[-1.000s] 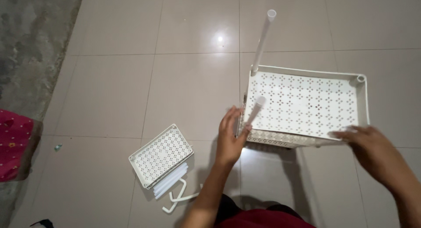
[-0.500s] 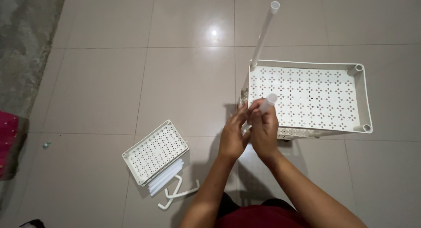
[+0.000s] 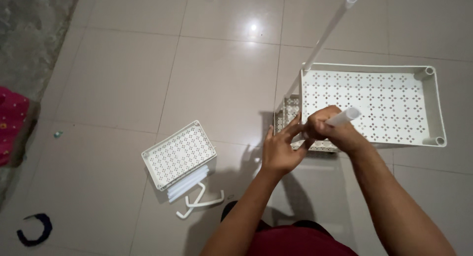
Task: The person assembles a white plastic storage rack by inserting vertical poles into the corners of perforated trays and securing them with small connectors. They stack multiple trays and add corner supports to form a multi-tiered unit.
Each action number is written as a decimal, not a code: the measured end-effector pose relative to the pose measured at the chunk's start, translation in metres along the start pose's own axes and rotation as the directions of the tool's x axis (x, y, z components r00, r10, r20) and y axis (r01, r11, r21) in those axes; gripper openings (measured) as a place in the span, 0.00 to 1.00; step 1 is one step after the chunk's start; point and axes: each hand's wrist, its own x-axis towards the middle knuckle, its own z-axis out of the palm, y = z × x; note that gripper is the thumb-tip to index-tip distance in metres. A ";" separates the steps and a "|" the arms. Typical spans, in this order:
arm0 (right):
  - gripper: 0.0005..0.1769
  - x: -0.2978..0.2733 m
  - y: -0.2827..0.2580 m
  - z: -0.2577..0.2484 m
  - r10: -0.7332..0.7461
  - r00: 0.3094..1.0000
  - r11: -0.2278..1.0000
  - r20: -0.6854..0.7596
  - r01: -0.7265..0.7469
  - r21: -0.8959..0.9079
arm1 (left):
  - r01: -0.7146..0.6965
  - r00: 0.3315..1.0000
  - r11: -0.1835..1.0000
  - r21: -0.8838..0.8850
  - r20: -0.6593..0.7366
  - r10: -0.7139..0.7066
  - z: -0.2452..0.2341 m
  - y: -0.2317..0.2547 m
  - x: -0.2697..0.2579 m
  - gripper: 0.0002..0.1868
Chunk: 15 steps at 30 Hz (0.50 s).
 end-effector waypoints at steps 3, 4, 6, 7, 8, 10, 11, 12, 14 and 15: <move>0.24 0.001 -0.014 0.014 -0.037 0.995 0.999 -0.090 0.035 -0.022 | 0.082 0.996 0.996 0.020 0.041 -0.083 0.004 -0.003 0.002 0.22; 0.21 0.000 -0.021 0.025 -0.078 0.975 0.989 -0.207 0.050 -0.138 | 0.074 0.997 0.997 0.030 0.032 -0.075 0.006 -0.004 0.005 0.21; 0.16 -0.002 -0.029 0.059 -0.210 0.861 0.962 -0.464 0.096 -0.257 | 0.054 0.998 0.997 0.051 0.013 -0.054 0.009 -0.006 0.008 0.20; 0.15 -0.007 -0.029 0.082 -0.277 0.752 0.954 -0.599 0.139 -0.267 | 0.033 0.999 0.999 0.041 0.007 -0.034 0.011 -0.007 0.008 0.21; 0.14 -0.009 -0.031 0.097 -0.330 0.617 0.943 -0.714 0.179 -0.281 | 0.015 1.000 0.999 0.033 -0.001 -0.015 0.013 -0.008 0.007 0.21; 0.18 -0.007 -0.033 0.111 -0.400 0.611 0.916 -0.683 0.238 -0.323 | 0.003 1.000 0.999 0.034 0.003 -0.003 0.014 -0.010 0.004 0.21; 0.20 -0.006 -0.033 0.113 -0.433 0.607 0.901 -0.666 0.267 -0.343 | 0.010 1.000 0.999 0.043 0.014 -0.010 0.014 -0.011 0.002 0.21; 0.22 -0.003 -0.031 0.111 -0.411 0.620 0.911 -0.668 0.264 -0.316 | 0.015 1.000 0.998 0.054 0.022 -0.016 0.013 -0.012 0.002 0.21; 0.26 -0.001 -0.028 0.094 -0.369 0.645 0.929 -0.670 0.256 -0.265 | -0.013 1.000 0.999 0.031 -0.023 0.014 0.012 -0.010 -0.001 0.19; 0.27 -0.003 -0.026 0.085 -0.342 0.698 0.939 -0.630 0.271 -0.210 | -0.029 0.999 0.999 0.020 -0.045 0.029 0.012 -0.009 -0.002 0.19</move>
